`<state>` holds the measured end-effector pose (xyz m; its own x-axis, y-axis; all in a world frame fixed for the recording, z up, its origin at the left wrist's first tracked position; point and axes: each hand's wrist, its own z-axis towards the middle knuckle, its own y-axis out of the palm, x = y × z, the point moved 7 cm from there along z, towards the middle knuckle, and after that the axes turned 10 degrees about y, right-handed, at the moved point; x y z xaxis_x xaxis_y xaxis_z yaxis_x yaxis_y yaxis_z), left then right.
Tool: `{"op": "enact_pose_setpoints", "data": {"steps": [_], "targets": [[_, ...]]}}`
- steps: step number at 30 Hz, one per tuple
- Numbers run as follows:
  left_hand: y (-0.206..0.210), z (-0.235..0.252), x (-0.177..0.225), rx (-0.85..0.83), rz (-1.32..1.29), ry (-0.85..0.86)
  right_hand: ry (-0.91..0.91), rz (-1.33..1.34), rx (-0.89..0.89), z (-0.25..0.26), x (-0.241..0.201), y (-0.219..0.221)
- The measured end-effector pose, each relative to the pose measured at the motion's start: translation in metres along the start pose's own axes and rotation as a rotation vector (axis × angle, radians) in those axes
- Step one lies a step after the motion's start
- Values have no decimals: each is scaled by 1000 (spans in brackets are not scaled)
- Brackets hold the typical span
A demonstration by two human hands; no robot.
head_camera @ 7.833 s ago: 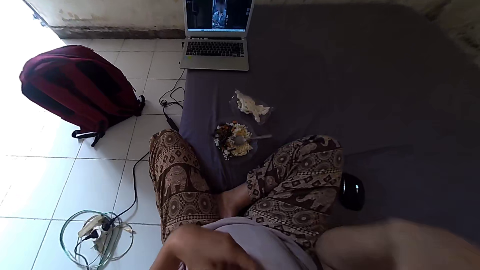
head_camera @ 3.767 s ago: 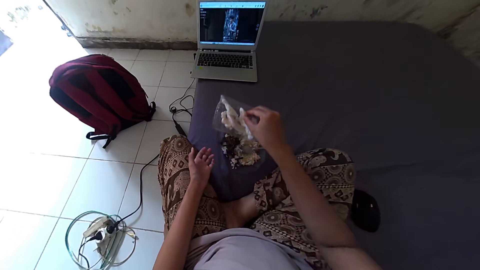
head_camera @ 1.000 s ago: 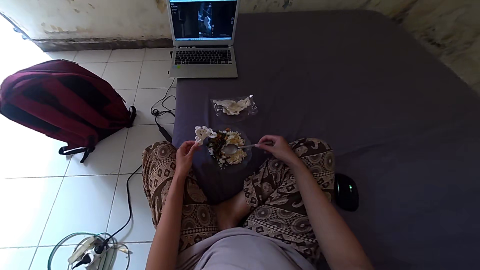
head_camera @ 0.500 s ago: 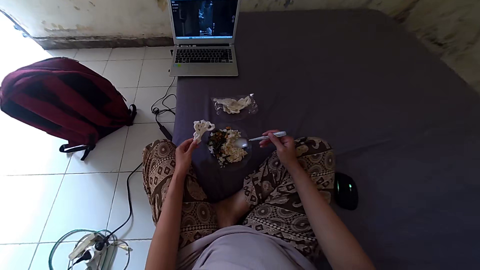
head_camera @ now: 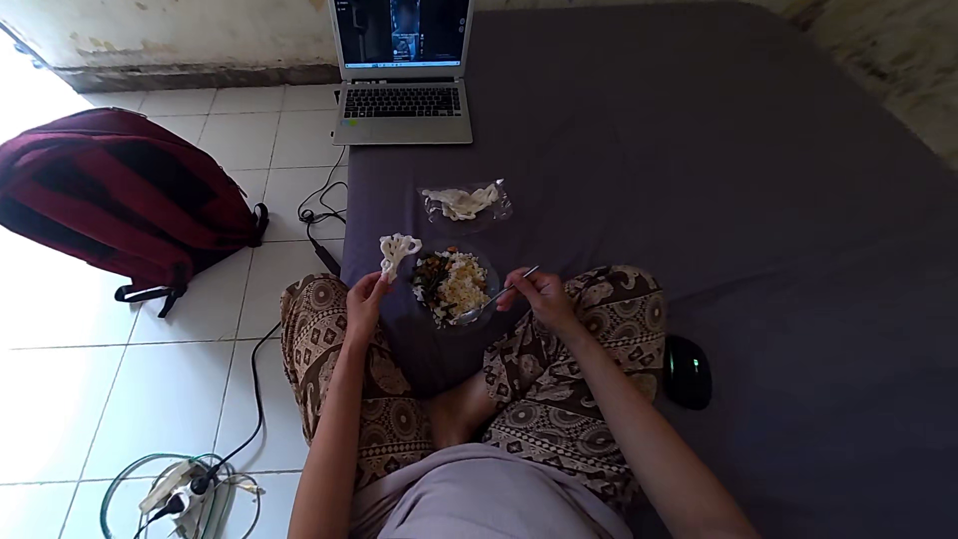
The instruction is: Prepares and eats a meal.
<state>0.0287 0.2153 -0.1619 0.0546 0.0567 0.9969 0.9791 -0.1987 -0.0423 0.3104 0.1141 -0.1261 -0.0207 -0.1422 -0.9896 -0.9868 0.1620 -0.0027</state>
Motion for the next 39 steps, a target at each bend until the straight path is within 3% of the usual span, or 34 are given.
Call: {"op": "enact_pose_setpoints", "data": {"steps": [13, 16, 20, 24, 28, 32, 39], "targets": [[0, -1, 1, -9, 19, 5, -62, -152, 37, -1, 7, 11], [0, -1, 0, -5, 14, 3, 73, -175, 18, 3, 17, 14], [-1, -1, 0, 3, 5, 2, 192, 9, 104, 8, 21, 4], [-1, -2, 2, 8, -5, 4, 116, 66, 305, 7, 10, -17], [-1, -2, 3, -1, 1, 9, -108, -197, 455, -1, -1, -29], [-1, -1, 1, 3, -2, 5, -220, -439, 364, -4, -4, -14], [0, 0, 0, 3, 8, 7, -56, -291, 237, 4, 8, -4]]}}
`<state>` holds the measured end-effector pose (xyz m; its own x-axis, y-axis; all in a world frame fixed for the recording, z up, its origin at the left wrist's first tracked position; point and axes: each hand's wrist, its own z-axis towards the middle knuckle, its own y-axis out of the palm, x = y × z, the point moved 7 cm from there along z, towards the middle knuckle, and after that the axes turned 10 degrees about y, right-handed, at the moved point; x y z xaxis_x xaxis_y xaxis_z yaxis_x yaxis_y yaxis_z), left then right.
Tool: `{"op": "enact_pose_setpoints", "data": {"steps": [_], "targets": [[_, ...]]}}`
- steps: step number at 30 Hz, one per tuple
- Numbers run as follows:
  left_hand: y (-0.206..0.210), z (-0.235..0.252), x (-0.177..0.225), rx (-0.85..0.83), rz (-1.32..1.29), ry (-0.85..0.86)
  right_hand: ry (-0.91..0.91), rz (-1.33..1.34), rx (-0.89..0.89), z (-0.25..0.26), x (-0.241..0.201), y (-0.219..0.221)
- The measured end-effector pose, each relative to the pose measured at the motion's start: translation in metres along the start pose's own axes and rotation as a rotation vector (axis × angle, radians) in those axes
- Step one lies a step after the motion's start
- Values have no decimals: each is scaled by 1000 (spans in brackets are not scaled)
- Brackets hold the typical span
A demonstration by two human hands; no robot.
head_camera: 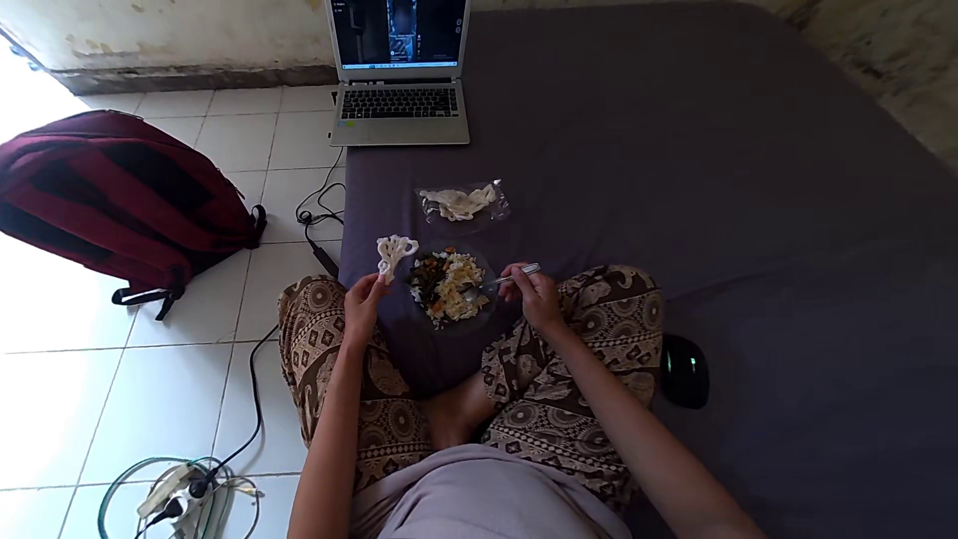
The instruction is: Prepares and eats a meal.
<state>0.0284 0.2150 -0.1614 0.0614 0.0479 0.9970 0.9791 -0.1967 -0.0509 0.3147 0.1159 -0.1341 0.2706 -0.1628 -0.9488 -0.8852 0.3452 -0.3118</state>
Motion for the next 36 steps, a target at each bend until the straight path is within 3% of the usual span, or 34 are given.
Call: {"op": "enact_pose_setpoints", "data": {"steps": [6, 14, 20, 27, 32, 36], "targets": [[-1, -1, 1, 4, 5, 0, 78, 144, 69, 1, 5, -4], [0, -1, 2, -3, 9, 0, -13, 152, 311, -1, 2, -24], [0, -2, 3, 3, 26, -4, -85, -94, 219, -1, -2, -13], [1, -1, 1, -8, 19, 1, 4, 69, 136, 1, 6, -8], [1, -2, 1, -12, 32, -1, 132, 249, 186, 3, 11, -14], [1, -2, 1, -8, 20, 0, 20, 104, 278, 1, 5, -21]]}}
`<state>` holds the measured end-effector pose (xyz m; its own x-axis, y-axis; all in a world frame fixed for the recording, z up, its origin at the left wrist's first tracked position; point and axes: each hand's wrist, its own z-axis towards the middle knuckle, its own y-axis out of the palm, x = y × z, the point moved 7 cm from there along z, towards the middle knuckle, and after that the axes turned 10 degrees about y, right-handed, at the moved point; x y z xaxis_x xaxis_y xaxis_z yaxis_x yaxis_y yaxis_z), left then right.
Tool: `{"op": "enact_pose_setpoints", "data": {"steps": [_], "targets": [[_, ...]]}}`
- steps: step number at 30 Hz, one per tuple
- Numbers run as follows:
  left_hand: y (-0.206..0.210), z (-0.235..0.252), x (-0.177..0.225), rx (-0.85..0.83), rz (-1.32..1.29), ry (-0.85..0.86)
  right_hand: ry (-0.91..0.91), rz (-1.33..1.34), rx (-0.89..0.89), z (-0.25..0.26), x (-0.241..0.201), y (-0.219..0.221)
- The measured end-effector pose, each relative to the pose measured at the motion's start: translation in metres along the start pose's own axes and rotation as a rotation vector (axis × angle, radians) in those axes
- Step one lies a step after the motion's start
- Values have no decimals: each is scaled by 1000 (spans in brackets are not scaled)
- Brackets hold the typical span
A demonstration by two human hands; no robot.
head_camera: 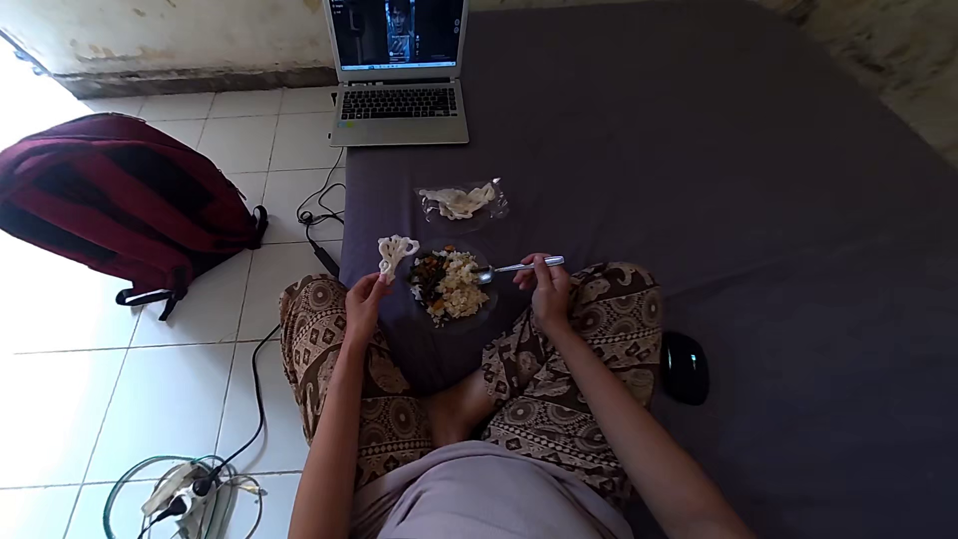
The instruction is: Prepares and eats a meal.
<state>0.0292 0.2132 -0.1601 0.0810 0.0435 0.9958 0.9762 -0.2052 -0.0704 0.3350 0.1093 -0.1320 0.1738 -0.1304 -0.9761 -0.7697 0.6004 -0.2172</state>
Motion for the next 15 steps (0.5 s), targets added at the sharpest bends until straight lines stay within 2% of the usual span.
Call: {"op": "enact_pose_setpoints", "data": {"steps": [3, 6, 15], "targets": [[0, 0, 0, -3, 1, -4, -144, -213, -48, -7, -8, 8], [1, 0, 0, -11, 2, 0, -171, -212, -113, -9, -7, 14], [0, 1, 1, -10, 15, 1, 85, 113, -159, -4, 5, 17]]}}
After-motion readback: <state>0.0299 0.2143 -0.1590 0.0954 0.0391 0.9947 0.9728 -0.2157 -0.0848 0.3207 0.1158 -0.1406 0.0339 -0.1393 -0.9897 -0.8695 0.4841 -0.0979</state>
